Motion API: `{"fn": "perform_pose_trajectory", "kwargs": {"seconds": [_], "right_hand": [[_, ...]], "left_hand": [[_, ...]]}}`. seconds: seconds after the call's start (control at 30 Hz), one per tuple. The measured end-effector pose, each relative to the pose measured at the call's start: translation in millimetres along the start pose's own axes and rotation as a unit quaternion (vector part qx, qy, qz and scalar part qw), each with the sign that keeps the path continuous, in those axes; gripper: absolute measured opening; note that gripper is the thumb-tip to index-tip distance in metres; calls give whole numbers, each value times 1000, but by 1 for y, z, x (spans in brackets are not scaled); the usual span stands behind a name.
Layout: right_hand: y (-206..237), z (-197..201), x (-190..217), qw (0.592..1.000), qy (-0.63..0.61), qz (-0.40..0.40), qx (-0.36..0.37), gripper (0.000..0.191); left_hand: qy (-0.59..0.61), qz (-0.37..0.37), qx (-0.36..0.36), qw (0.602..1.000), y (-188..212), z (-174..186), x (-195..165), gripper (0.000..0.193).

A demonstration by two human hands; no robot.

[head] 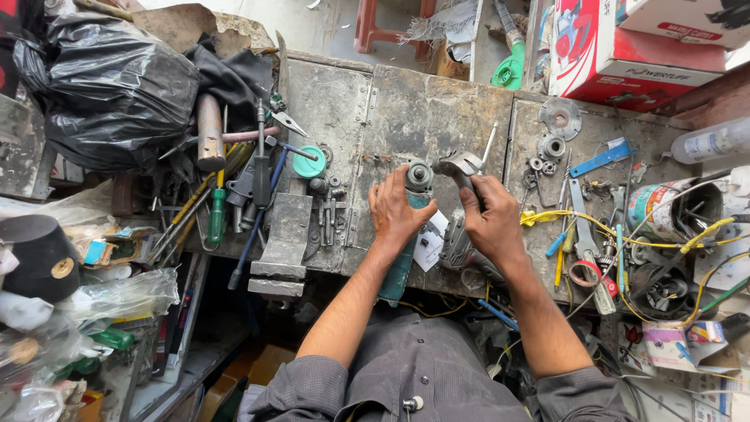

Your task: The person works at a cluttered metal workbench repairing a small power tool. They handle an angle grinder, pick up and set down small metal parts and fasteners, use a screwdriver to work on a component, and manipulate a drill and other hand tools while fitting parts together on the bench.

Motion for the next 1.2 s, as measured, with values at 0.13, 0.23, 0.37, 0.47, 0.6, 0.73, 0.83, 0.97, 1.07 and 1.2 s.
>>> {"fn": "perform_pose_trajectory", "kwargs": {"seconds": [0.13,0.23,0.37,0.47,0.6,0.73,0.83,0.97,1.07,1.2], "right_hand": [[-6,-9,-1,999,29,-39,22,27],[-7,-12,-4,999,30,-23,26,27],[-2,-11,-8,999,28,-19,0,24],[-5,-18,-12,999,34,-26,7,25],[-10,-19,-15,998,40,-30,25,26],[-9,-13,-19,998,35,-42,-10,29],[-4,-2,-32,995,53,-76,-40,32],[15,15,-60,980,104,-159,-65,36],[30,26,-77,973,158,-152,-65,36],[46,30,-88,974,173,-135,-55,36]], "left_hand": [[4,-2,-7,1000,-1,-1,-1,88],[10,0,-15,1000,-1,-1,-1,86],[6,-11,-33,999,2,1,-2,86],[21,-15,-43,999,2,4,-3,84],[23,-9,-33,999,1,5,-4,83],[11,-12,-28,999,0,3,-2,84],[4,-9,-13,1000,2,-1,-2,85],[0,-6,-10,1000,2,-3,0,85],[6,-8,-18,1000,1,-2,0,85],[12,-4,-1,1000,2,-3,1,85]]}}
Point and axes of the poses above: each hand's wrist, its own y-axis away from the middle knuckle, its own z-axis out of the back of the hand, x = y × z, the point moved 3 cm from there along -y, towards the middle knuckle, and after that the axes turned 11 degrees about -y, right-handed, at the moved point
